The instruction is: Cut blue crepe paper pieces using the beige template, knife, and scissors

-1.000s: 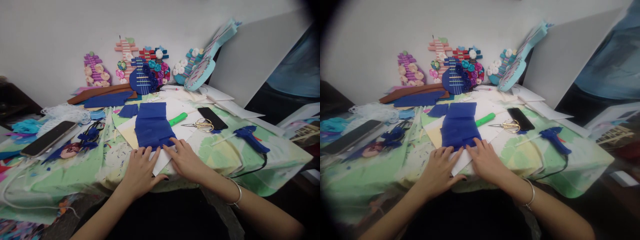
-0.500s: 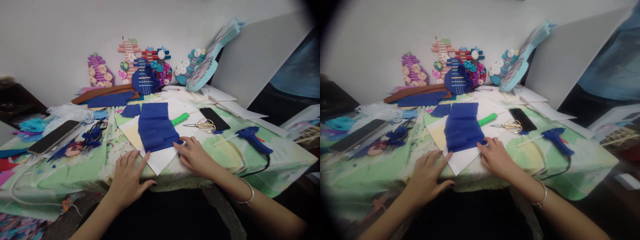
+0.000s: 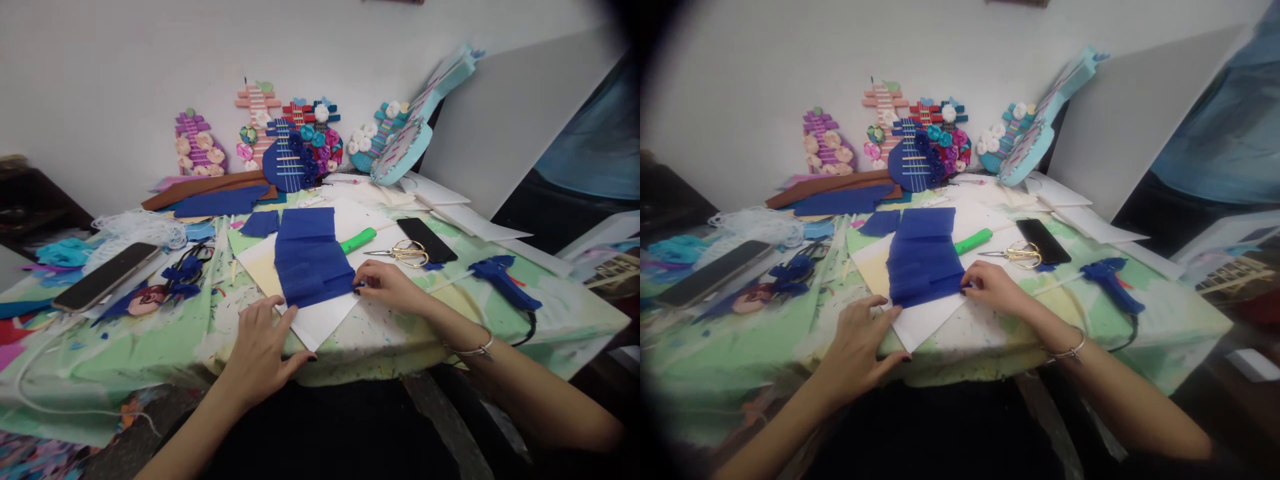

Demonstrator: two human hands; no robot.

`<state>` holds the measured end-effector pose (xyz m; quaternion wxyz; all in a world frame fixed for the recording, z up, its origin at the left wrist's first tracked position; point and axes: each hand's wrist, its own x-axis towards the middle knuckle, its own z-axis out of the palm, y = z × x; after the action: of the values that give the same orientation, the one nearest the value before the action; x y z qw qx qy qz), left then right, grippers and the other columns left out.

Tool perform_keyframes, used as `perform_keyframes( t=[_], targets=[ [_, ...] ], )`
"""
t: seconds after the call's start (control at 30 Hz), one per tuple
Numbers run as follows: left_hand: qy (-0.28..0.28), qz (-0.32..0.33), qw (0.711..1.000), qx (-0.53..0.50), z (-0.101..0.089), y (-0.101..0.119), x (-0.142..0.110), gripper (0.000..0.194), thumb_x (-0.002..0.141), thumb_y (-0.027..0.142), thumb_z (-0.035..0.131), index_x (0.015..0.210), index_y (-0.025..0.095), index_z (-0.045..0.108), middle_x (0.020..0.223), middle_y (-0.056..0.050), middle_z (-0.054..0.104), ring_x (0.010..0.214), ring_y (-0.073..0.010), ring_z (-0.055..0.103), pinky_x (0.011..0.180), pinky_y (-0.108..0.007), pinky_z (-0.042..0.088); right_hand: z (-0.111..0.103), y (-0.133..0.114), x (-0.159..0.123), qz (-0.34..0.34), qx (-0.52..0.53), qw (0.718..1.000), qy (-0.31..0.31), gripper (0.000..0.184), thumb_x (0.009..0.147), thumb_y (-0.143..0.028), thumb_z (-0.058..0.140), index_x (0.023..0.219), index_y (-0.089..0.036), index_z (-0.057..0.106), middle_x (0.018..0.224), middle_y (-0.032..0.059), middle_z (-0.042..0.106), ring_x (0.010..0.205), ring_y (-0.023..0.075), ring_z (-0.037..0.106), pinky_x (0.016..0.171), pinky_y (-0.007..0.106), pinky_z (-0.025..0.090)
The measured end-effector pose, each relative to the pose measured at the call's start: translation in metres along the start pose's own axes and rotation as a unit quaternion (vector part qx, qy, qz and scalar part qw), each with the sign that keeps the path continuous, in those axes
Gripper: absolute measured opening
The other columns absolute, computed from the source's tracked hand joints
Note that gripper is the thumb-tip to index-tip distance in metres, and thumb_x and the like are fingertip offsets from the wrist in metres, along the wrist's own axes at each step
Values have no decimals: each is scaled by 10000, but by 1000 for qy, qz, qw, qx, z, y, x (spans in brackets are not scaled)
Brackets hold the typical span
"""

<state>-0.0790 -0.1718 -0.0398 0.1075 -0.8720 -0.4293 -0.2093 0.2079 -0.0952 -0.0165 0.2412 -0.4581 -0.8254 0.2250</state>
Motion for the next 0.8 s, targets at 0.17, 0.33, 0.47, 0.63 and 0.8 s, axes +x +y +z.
perform_keyframes(
  t=[0.17, 0.33, 0.47, 0.63, 0.8],
  targets=[
    [4, 19, 1000, 22, -2, -2, 5, 509, 886, 489, 537, 1117, 39, 594, 1176, -244, 495, 1084, -391, 436, 895, -559, 395, -2, -2, 11, 39, -21, 999, -13, 58, 789, -152, 640, 735, -151, 662, 780, 36, 603, 652, 130, 524, 630, 257, 401],
    [-30, 86, 996, 13, -5, -5, 21, 421, 953, 438, 451, 927, 65, 646, 999, -185, 607, 972, -320, 513, 848, -466, 439, -5, -6, 17, 60, -44, 997, -34, 85, 809, -181, 625, 747, -149, 674, 808, 61, 631, 720, 158, 568, 665, 269, 408],
    [-93, 162, 982, 22, -11, -11, 40, 467, 983, 423, 391, 718, 117, 623, 755, -109, 588, 751, -250, 538, 706, -389, 447, -5, -11, 20, 74, -66, 994, -42, 63, 780, -172, 652, 719, -157, 662, 799, 65, 647, 742, 171, 580, 676, 275, 406],
    [-165, 210, 962, 64, -16, -12, 60, 464, 957, 498, 428, 1028, 94, 646, 838, -107, 616, 741, -251, 567, 668, -368, 425, -4, -13, 22, 82, -87, 991, -54, 87, 773, -193, 661, 695, -158, 644, 774, 63, 653, 736, 177, 578, 655, 274, 390],
    [-214, 188, 956, 76, -12, -8, 71, 626, 925, 599, 421, 1414, 209, 435, 935, -84, 624, 681, -214, 596, 620, -328, 399, -5, -11, 25, 81, -104, 989, -72, 131, 796, -234, 651, 688, -163, 634, 739, 57, 644, 720, 174, 565, 639, 270, 371]
  ],
)
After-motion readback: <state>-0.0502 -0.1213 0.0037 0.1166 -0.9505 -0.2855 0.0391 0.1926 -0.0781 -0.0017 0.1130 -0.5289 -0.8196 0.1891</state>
